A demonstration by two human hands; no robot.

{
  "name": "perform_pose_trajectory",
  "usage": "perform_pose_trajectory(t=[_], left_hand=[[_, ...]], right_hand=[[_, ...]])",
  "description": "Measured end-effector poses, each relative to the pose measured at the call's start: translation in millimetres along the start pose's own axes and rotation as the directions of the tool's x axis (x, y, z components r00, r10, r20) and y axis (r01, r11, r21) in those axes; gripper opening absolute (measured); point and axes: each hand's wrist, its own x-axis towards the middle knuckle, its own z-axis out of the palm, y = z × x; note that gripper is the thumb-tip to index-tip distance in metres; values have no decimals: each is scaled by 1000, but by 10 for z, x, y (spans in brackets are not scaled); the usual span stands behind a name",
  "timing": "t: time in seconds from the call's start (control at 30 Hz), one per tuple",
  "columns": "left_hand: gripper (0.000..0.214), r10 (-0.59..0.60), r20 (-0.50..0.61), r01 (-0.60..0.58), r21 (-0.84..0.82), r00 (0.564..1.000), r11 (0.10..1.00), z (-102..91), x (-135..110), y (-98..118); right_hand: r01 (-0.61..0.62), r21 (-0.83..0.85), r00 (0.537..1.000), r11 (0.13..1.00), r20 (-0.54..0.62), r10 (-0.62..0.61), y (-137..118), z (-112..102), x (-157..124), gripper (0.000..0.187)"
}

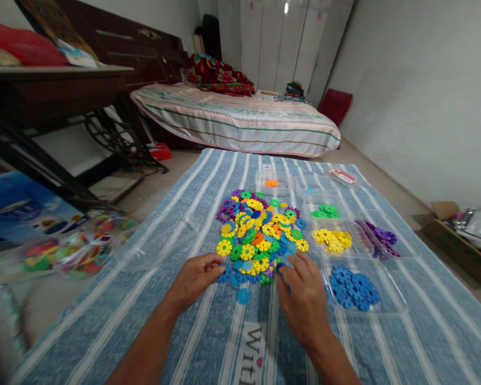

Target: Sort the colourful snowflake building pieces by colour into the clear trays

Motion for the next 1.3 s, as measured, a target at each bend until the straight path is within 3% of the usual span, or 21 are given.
perform_pose_trajectory(t=[0.1, 0.2, 0.47, 0.63, 0.77, 0.87, 0.93, 1.07, 1.3], left_hand=[[19, -31, 18, 33, -99, 999, 995, 8, -8, 21], [19, -31, 68, 44, -192, 997, 980, 7, -15, 49], [19, 8, 174, 44, -290, 985, 956, 15, -29, 84], [22, 23, 120, 7, -241, 993, 971, 50, -37, 75], [15, 72, 123, -65, -64, 990, 996, 86, -47, 98], [8, 157, 97, -168, 115, 983, 979, 140, -42, 108], [6, 211, 88, -225, 206, 973, 952, 181, -37, 103], [17, 316, 51, -313, 352, 947, 882, 250, -34, 79], [30, 416, -6, -351, 527, 909, 774, 349, -30, 44]], right_hand=[[39, 158, 994, 987, 93, -54, -368, 239, 58, 12], [3, 202, 990, 979, 138, -32, -600, 393, 128, 14], [-123, 305, 983, 944, 166, 74, -633, 526, 208, 12], [-99, 232, 995, 968, 47, 90, -328, 169, 218, 11], [-100, -86, 992, 991, -80, 93, 226, -306, 143, 16], [-156, -362, 986, 919, -113, 122, 589, -574, -1, 22], [-161, -452, 986, 877, -113, 123, 688, -644, -96, 24], [-95, -370, 995, 924, -73, 73, 521, -487, -174, 20], [47, -110, 998, 993, 44, -42, -34, 149, -9, 11]])
